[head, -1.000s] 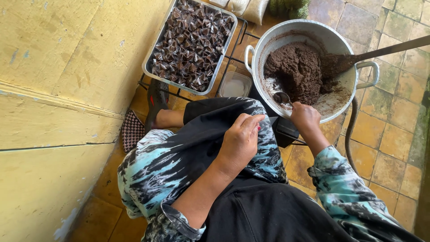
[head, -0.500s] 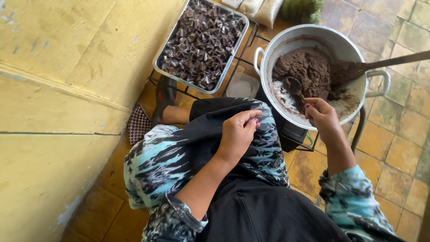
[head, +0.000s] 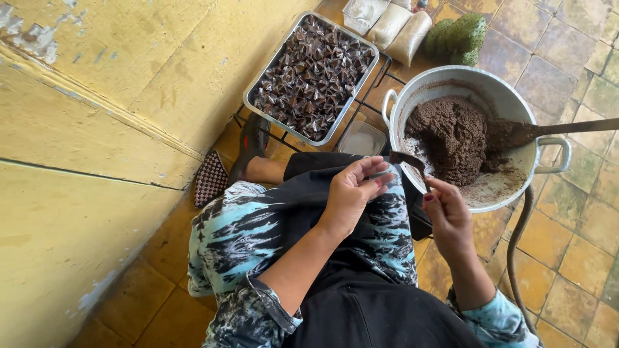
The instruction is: Portioning a dark paste from a large pot into individual wrappers using a spoon
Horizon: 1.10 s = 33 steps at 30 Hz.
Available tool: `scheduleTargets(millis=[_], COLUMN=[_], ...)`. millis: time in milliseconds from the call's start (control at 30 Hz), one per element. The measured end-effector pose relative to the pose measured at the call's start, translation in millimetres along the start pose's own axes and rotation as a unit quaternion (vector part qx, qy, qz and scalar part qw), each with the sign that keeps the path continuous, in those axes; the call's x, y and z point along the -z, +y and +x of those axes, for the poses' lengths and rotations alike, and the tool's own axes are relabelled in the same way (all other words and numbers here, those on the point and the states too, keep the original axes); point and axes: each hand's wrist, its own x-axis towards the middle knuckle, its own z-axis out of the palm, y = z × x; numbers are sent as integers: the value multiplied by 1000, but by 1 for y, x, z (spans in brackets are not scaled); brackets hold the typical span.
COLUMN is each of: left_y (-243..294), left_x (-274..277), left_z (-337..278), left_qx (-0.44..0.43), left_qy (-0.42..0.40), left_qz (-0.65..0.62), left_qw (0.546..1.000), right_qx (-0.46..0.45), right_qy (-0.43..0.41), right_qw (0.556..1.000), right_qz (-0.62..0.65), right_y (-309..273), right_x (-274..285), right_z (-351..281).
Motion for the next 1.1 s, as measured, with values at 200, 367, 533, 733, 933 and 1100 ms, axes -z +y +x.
scheduleTargets(millis=[200, 367, 533, 733, 933, 1100], left_y=[-5, -12, -11, -9, -5, -5], left_x=[3, 9, 10, 11, 12, 12], left_z=[-2, 4, 4, 4, 2, 2], left_qx=[22, 17, 21, 17, 14, 8], left_qy=[-23, -22, -21, -6, 6, 16], left_qz=[-117, -168, -212, -236, -223, -186], left_qw=[993, 985, 977, 972, 975, 982], right_qx=[97, 165, 181, 191, 195, 208], right_qy=[50, 45, 42, 56, 63, 84], right_qw=[993, 985, 983, 980, 979, 972], right_qz=[-48, -27, 2, -5, -13, -62], right_y=[20, 49, 56, 60, 73, 67], right_x=[-23, -27, -37, -42, -38, -33], right_z=[-5, -6, -8, -8, -7, -6])
